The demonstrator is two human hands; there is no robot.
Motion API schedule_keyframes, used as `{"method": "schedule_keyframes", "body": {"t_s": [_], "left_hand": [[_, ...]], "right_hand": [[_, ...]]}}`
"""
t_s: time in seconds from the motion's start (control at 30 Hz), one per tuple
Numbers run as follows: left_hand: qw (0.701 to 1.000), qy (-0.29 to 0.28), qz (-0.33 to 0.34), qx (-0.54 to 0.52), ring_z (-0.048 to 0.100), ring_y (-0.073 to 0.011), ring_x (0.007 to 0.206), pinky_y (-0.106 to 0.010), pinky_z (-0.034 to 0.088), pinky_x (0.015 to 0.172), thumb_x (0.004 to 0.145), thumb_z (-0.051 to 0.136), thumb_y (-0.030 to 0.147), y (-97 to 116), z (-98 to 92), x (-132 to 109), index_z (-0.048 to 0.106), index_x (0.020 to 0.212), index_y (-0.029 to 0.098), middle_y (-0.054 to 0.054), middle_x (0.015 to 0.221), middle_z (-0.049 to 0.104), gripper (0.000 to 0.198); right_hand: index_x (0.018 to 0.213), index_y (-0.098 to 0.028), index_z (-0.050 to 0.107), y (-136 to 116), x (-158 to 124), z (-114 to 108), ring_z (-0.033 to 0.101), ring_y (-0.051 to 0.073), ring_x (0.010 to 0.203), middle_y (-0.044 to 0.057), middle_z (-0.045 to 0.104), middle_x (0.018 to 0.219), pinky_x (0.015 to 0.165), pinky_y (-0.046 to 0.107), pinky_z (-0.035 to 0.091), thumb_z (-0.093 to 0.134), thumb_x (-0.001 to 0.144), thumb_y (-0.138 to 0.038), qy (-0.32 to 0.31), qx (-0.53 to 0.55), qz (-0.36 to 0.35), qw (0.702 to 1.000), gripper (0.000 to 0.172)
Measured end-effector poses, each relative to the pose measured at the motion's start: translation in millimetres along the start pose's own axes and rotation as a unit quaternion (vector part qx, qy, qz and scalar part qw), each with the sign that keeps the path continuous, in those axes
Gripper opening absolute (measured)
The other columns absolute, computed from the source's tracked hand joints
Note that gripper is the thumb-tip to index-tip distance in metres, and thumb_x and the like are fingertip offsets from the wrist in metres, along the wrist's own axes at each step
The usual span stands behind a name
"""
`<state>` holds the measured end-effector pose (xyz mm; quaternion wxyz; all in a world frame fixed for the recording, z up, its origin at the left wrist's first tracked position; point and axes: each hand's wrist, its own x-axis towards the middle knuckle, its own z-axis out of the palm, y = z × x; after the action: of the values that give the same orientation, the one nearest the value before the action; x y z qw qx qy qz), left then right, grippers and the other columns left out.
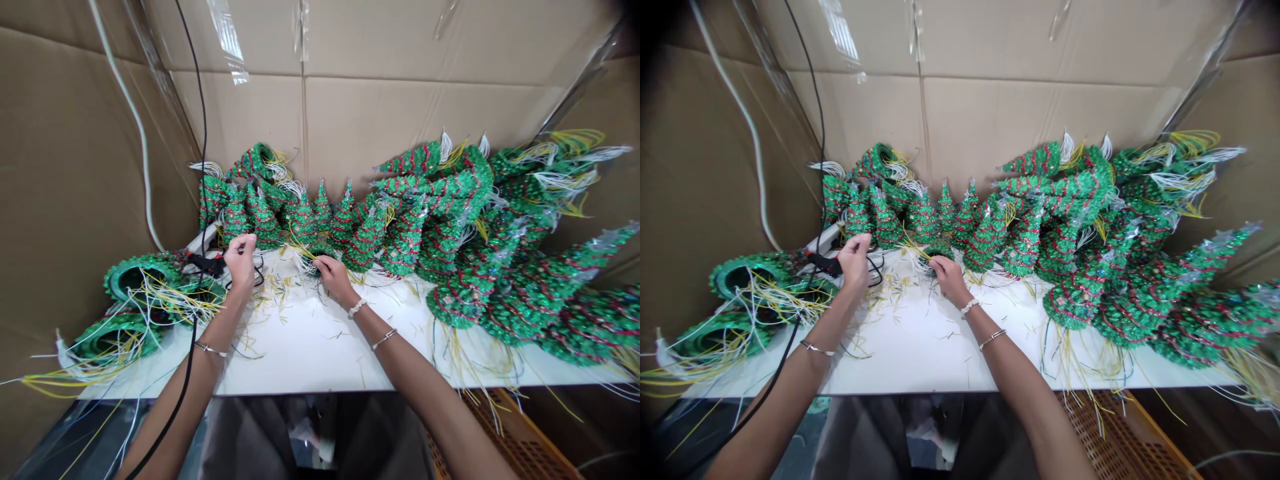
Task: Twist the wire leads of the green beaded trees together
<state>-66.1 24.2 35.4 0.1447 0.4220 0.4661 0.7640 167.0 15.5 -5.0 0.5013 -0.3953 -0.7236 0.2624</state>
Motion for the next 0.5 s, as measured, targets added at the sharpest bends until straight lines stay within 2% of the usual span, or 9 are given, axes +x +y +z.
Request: {"method": "schedule_keyframes", "body": {"t_s": [0.03, 0.13, 0.3, 0.5], "left_hand": [[1.000, 0.008, 0.002, 0.006, 0.060, -0.0178, 0.088, -0.033, 0.048, 0.089, 0.075, 0.074, 0.049, 1, -1.1, 1, 0.067, 0.081, 0.018, -0.004, 0.090, 0.064, 0.032], [0.999, -0.017, 0.015, 0.029, 0.058, -0.0164, 0.085, -0.030, 0.047, 0.081, 0.076, 0.075, 0.048, 8, -0.7, -5, 0.067, 0.081, 0.019, -0.003, 0.090, 0.063, 0.030], [0.989, -0.101, 0.081, 0.076, 0.059, -0.0214, 0.105, -0.031, 0.044, 0.079, 0.081, 0.072, 0.044, 20, 6.6, -19, 0.070, 0.076, 0.021, -0.006, 0.102, 0.066, 0.024], [0.989, -0.110, 0.056, 0.079, 0.060, -0.0227, 0.106, -0.031, 0.042, 0.073, 0.080, 0.072, 0.043, 19, 9.2, -21, 0.074, 0.080, 0.021, -0.008, 0.106, 0.067, 0.022]], "right_hand": [[0.092, -0.021, 0.074, 0, 0, -1, 0.067, 0.023, 0.087, 0.007, 0.074, 0.096, 0.076, 0.033, 0.052, 0.049, 0.097, -0.048, 0.003, 0.000, 0.001, 1.000, 0.037], [0.093, -0.020, 0.073, -1, 0, -2, 0.066, 0.023, 0.087, 0.008, 0.074, 0.095, 0.077, 0.034, 0.051, 0.049, 0.097, -0.047, 0.004, 0.001, -0.003, 1.000, 0.036], [0.090, -0.020, 0.073, -4, 0, -3, 0.065, 0.023, 0.087, 0.008, 0.075, 0.095, 0.079, 0.034, 0.051, 0.049, 0.097, -0.047, 0.003, -0.011, -0.014, 1.000, 0.036], [0.087, -0.020, 0.072, -6, 0, -3, 0.065, 0.022, 0.086, 0.008, 0.075, 0.097, 0.082, 0.034, 0.050, 0.048, 0.097, -0.044, -0.004, -0.016, -0.032, 0.999, 0.035]]}}
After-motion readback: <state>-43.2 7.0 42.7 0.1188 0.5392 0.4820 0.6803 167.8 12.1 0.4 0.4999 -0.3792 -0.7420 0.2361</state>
